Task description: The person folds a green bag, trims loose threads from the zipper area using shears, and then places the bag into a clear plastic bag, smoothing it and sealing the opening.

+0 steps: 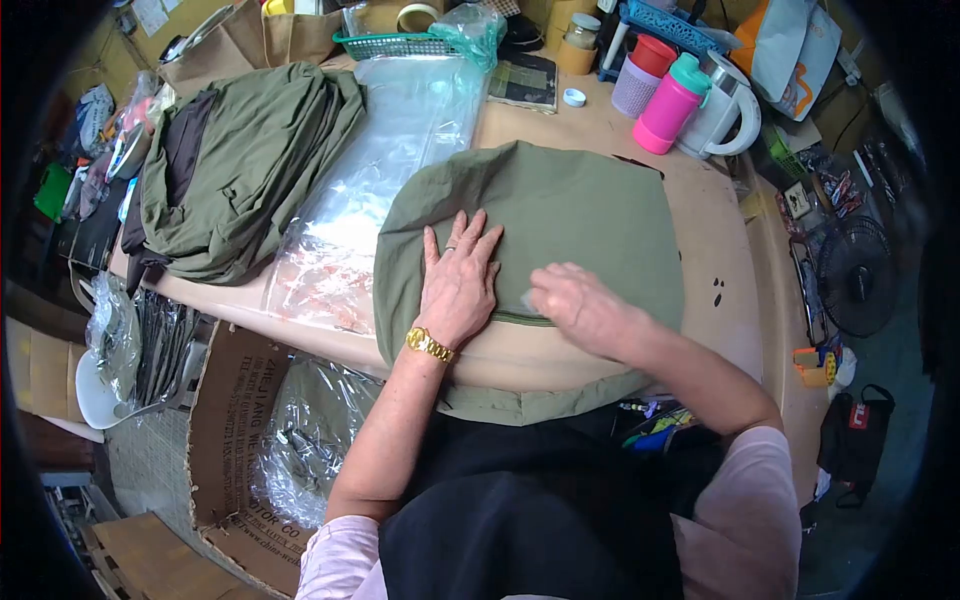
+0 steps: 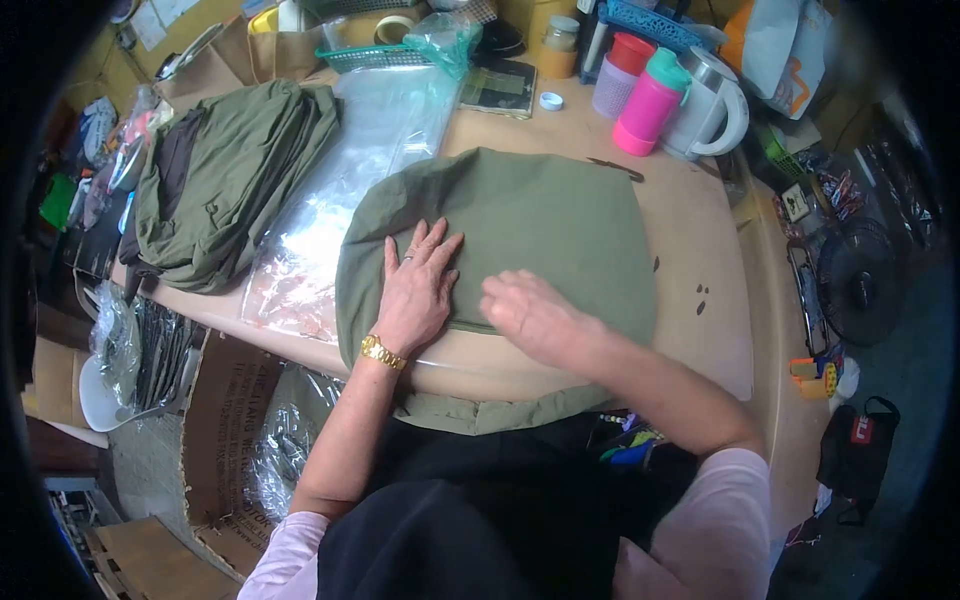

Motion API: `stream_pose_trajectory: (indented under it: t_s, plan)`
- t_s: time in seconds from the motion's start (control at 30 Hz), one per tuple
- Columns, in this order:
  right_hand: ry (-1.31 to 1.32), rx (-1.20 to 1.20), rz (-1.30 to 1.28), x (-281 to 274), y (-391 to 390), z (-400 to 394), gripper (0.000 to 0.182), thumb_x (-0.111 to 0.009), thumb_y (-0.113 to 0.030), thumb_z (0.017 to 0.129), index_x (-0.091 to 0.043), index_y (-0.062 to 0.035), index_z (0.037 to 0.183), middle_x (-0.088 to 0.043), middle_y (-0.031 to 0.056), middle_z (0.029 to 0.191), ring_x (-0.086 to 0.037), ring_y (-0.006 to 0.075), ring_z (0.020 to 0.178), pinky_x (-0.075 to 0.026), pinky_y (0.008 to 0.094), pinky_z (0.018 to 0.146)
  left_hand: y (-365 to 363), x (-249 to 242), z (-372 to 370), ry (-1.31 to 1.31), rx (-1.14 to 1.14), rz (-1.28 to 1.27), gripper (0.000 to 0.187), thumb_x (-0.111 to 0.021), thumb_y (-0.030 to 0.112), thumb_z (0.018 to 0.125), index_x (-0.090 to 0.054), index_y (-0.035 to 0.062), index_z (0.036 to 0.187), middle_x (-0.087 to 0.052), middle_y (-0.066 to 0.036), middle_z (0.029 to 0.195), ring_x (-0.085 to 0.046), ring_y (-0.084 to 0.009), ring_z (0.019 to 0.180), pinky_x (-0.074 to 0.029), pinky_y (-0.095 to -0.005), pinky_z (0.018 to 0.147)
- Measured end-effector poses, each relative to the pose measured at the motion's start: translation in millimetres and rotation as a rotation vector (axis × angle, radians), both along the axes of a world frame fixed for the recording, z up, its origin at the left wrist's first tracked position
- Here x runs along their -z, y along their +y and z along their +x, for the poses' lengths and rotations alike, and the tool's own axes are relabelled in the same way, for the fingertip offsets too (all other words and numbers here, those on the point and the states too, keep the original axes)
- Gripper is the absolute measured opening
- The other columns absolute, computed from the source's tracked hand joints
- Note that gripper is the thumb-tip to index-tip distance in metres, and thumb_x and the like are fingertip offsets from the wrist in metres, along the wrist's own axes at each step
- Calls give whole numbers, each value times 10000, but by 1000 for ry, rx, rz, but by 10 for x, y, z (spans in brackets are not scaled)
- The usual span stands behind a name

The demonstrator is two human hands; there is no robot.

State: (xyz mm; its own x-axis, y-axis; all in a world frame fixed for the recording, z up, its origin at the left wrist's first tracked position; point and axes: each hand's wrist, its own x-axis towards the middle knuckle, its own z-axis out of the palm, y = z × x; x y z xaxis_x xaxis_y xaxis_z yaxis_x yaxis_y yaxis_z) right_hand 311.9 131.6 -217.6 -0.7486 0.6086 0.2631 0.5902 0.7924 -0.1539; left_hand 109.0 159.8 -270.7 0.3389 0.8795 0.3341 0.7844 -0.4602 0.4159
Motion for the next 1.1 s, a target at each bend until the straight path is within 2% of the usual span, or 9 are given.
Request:
stream_pose_trajectory:
  t_s: [0.1, 0.23, 0.43, 0.6, 0.8, 0.87, 0.93, 1.03, 1.1]
  plan:
    - [-346, 163, -481, -398, 188, -1, 28, -624, -4, 789, -628, -31, 783, -573, 125, 819, -608, 316, 830, -493, 420, 733, 6, -3, 22, 28, -3, 5, 467, -553, 125, 950, -511, 97, 1415, -413, -135, 1542, -319, -335, 1465, -148, -624, 1184]
    - [260, 15, -57, 172, 34, -225, 54, -639, -7, 755, -595, -35, 738, -576, 148, 819, -608, 331, 815, -490, 446, 707, -7, -11, 16, 26, -4, -3, 468, -555, 120, 944, -513, 92, 1409, -414, -139, 1540, -326, -338, 1461, -156, -626, 1182]
    - [-273, 152, -392, -290, 122, 23, 58, -632, 6, 760, -630, -41, 794, -574, 133, 816, -602, 326, 800, -491, 444, 717, -11, -20, 41, 46, 11, 28, 458, -560, 122, 938, -523, 79, 1393, -428, -140, 1527, -343, -339, 1449, -177, -629, 1175]
    - [248, 56, -136, 220, 12, -131, 34, -611, -41, 768, -642, -35, 779, -594, 151, 835, -623, 348, 843, -509, 466, 732, 1, -14, 33, 29, -3, 24, 457, -565, 127, 938, -528, 91, 1393, -441, -138, 1519, -345, -339, 1449, -181, -628, 1173]
    - [-347, 101, -440, -340, 148, 38, 34, -597, -4, 763, -611, -36, 769, -604, 151, 842, -637, 354, 827, -511, 473, 712, 0, -14, 56, 44, -3, 29, 472, -576, 120, 932, -525, 100, 1400, -437, -136, 1526, -343, -337, 1452, -180, -626, 1174]
    - [246, 18, -236, 21, 158, -85, 35, -592, 3, 758, -614, -24, 761, -611, 158, 844, -642, 356, 826, -514, 469, 705, 3, -5, 59, 47, 3, 19, 471, -573, 123, 933, -526, 105, 1402, -434, -132, 1529, -336, -333, 1457, -177, -623, 1175]
    - [282, 47, -241, 188, 56, -121, 33, -597, -9, 758, -620, -25, 740, -614, 156, 829, -643, 357, 829, -518, 457, 706, 1, -13, 51, 36, -2, 4, 448, -561, 145, 941, -542, 94, 1385, -444, -138, 1516, -344, -327, 1450, -155, -616, 1190]
    - [141, 8, -119, 16, 39, 32, 29, -597, -16, 762, -605, -18, 734, -613, 147, 829, -642, 357, 824, -514, 454, 700, -14, -27, 54, 41, 4, 10, 445, -560, 145, 940, -544, 97, 1382, -444, -138, 1517, -342, -329, 1450, -159, -616, 1188]
    - [-419, 91, -283, -292, 63, 58, 41, -589, 12, 762, -612, -11, 787, -601, 135, 840, -642, 354, 802, -517, 459, 689, -13, -16, 69, 48, 13, 19, 444, -557, 141, 941, -544, 98, 1382, -443, -138, 1517, -342, -329, 1450, -162, -616, 1187]
